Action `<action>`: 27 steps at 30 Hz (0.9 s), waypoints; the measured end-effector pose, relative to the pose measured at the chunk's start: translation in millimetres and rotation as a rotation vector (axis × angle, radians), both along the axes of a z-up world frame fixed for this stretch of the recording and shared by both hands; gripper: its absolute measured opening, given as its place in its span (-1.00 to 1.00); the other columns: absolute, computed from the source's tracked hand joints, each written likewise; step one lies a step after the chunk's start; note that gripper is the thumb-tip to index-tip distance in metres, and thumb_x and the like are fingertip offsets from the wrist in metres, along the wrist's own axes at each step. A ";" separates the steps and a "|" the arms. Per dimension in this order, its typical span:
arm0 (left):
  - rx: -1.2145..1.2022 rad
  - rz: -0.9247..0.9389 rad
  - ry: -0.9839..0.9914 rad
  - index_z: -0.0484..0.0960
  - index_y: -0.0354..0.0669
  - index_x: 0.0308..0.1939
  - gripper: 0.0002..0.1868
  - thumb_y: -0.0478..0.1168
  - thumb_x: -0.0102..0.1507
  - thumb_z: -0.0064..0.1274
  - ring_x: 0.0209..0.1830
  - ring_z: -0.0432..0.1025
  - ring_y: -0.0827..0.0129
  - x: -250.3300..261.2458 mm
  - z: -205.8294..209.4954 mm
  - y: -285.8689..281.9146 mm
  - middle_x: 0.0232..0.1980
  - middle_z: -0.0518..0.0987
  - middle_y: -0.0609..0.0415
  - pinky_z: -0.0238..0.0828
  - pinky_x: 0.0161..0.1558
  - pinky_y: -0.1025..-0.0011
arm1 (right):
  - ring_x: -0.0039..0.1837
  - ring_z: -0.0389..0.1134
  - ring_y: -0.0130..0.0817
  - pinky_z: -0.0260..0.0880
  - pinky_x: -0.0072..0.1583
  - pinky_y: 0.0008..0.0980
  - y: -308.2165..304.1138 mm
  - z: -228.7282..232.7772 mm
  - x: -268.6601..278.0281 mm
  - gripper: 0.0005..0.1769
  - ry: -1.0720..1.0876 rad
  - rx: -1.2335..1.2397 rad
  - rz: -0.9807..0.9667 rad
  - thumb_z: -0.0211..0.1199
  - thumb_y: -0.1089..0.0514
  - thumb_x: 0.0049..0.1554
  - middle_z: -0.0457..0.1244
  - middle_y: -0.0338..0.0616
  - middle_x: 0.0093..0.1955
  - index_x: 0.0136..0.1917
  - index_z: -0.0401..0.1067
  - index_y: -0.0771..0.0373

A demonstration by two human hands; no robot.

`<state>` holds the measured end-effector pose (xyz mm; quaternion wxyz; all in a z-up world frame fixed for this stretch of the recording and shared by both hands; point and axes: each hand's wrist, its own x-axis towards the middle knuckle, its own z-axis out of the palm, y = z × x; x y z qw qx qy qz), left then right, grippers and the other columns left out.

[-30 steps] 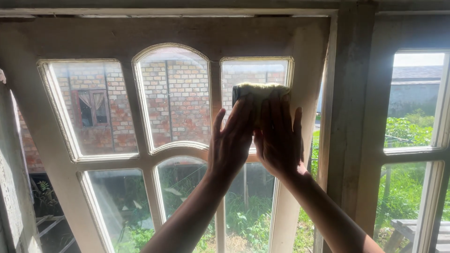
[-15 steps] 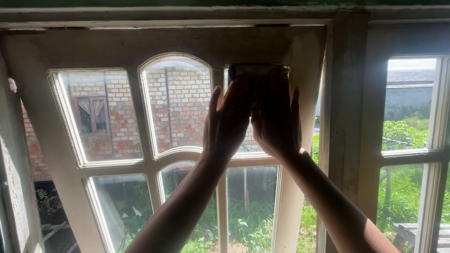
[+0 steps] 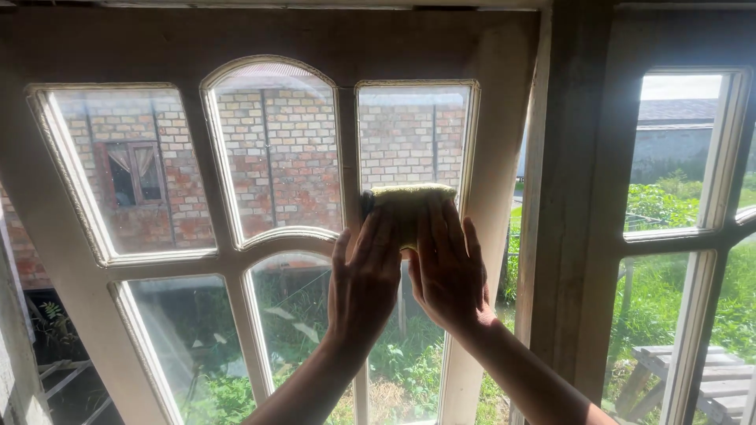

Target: The person wipes a multi-pane window with a yellow cloth, moving across different panes and the frame. The camera remains in a first-person view focused on the window throughout the clip.

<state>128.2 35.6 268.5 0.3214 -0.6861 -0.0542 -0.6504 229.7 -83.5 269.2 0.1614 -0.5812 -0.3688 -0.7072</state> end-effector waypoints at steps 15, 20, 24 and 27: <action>0.161 -0.016 -0.154 0.70 -0.03 0.01 -0.62 -0.27 0.09 0.31 0.38 0.35 0.32 -15.9 126.9 6.3 0.21 0.59 0.09 0.35 0.26 0.08 | 0.38 0.29 0.19 0.31 0.34 0.08 14.4 129.6 15.1 -0.36 -0.107 0.175 0.254 0.25 0.24 0.20 0.26 0.17 0.31 0.52 0.24 0.34; 0.169 -0.041 -0.182 0.69 0.07 -0.05 -0.69 -0.20 0.12 0.33 0.33 0.33 0.46 -20.1 133.8 10.8 0.16 0.54 0.26 0.45 0.15 0.24 | 0.45 0.25 0.11 0.36 0.32 -0.04 9.4 137.0 -32.1 -0.37 -0.211 0.176 0.445 0.24 0.43 0.15 0.28 0.06 0.36 0.48 0.33 0.25; 0.232 0.087 -0.218 0.68 0.15 -0.11 -0.67 -0.19 0.06 0.37 0.32 0.32 0.42 -17.8 122.1 12.7 0.08 0.56 0.25 0.39 0.12 0.26 | 0.40 0.30 0.01 0.38 0.30 -0.04 7.8 131.4 -27.1 -0.39 -0.225 0.130 0.417 0.30 0.37 0.10 0.32 -0.08 0.28 0.43 0.41 0.16; -0.203 -0.267 -0.038 0.63 -0.10 -0.07 -0.72 0.00 0.42 -0.02 -0.63 0.20 0.45 -33.1 91.4 -5.7 -0.32 0.48 0.03 0.37 -0.56 0.59 | 0.24 0.31 -0.13 0.41 0.01 -0.20 8.3 110.6 -6.2 -0.52 -0.298 0.052 0.301 0.34 0.14 0.14 0.30 -0.24 0.19 0.34 0.47 -0.01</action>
